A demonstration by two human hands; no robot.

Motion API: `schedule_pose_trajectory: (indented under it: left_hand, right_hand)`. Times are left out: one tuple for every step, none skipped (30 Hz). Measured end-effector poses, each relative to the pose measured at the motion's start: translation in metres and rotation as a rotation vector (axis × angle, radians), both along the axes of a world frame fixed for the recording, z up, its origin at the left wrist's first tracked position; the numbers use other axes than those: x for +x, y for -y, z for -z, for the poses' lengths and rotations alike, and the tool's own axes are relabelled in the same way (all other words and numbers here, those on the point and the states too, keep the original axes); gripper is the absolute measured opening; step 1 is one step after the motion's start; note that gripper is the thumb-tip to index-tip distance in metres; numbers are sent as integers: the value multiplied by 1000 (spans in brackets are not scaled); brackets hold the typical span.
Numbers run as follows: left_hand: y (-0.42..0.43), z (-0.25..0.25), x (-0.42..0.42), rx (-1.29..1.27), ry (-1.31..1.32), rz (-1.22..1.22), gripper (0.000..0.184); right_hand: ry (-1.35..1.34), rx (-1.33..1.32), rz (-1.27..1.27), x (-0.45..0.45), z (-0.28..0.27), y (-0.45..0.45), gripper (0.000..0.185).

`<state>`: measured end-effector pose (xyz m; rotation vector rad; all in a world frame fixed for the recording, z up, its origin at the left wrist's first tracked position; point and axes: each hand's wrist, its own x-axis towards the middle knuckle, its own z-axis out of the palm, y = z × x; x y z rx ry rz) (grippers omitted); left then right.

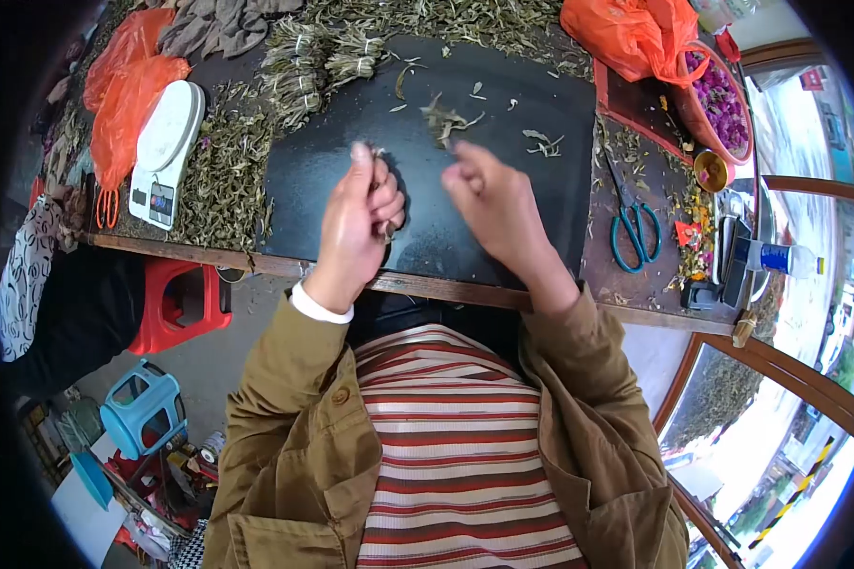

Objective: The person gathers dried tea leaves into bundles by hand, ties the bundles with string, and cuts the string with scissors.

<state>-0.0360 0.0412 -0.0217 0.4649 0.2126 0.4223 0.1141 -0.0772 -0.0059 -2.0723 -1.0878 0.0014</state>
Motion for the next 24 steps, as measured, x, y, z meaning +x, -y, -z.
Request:
schedule_pose_trajectory:
  left_hand:
    - [0,-1,-6,-70,35,5,22]
    - [3,-2,-12,-145,68,5,22]
    - [7,-4,-19,-151,58,-1,22]
    - [8,-9,-25,-74,-23,1,22]
    - [9,-15,-30,5,-99,1,22]
    - [9,-19,-34,82,-173,2,21]
    - [9,-22,-34,153,-244,1,21]
    - [10,-23,-32,148,-239,-9,21]
    - [14,-24,-29,183,-302,-37,21]
    - [18,-26,-26,221,-370,-61,21]
    - [19,-28,-21,269,-433,-85,20]
    - [19,-30,-16,322,-491,-107,20]
    - [19,-31,-10,330,-486,-109,20]
    - [20,-30,-2,408,-495,-121,20]
    - [23,-28,4,480,-508,-127,20]
    - [25,-26,7,550,-522,-131,20]
    - [26,-24,9,621,-533,-136,20]
    - [26,-24,9,615,-531,-135,20]
    - [28,-26,7,619,-541,-133,20]
    - [31,-28,5,623,-552,-132,21]
    - [32,-30,3,633,-560,-130,21]
    - [32,-30,3,649,-566,-123,22]
    - [32,-30,3,651,-562,-116,22]
    - [30,-30,4,610,-599,-85,21]
  right_hand:
    - [-135,9,-119,-1,-11,10,7]
    - [-273,15,-242,2,-19,18,6]
    - [-294,35,-192,10,-21,22,7]
    - [-306,65,-145,22,-23,22,9]
    - [-304,72,-153,32,-16,22,9]
    - [-186,-41,-146,40,-7,23,8]
    - [-63,-158,-137,48,2,23,8]
    - [-118,-122,-162,48,-8,14,7]
    - [-184,-91,-184,44,-18,5,8]
    - [-195,-97,-189,43,-16,-4,8]
    - [-149,-136,-106,47,-14,-18,10]
    - [-99,-171,-19,51,-12,-30,12]
    - [-41,-227,2,52,-5,-36,14]
    - [20,-285,23,54,2,-41,15]
    - [21,-286,25,53,3,-43,15]
    - [-32,-246,-18,51,4,-44,16]
    - [-82,-205,-61,51,4,-44,17]
    - [-80,-212,-61,50,2,-42,17]
    - [-90,-219,-53,49,-3,-34,17]
    - [-101,-227,-46,47,-9,-24,17]
    - [-109,-229,-37,46,-15,-18,17]
    - [-120,-227,-20,45,-18,-14,17]
    - [-119,-227,-12,45,-19,-15,17]
    - [-84,-207,3,45,-18,-20,16]
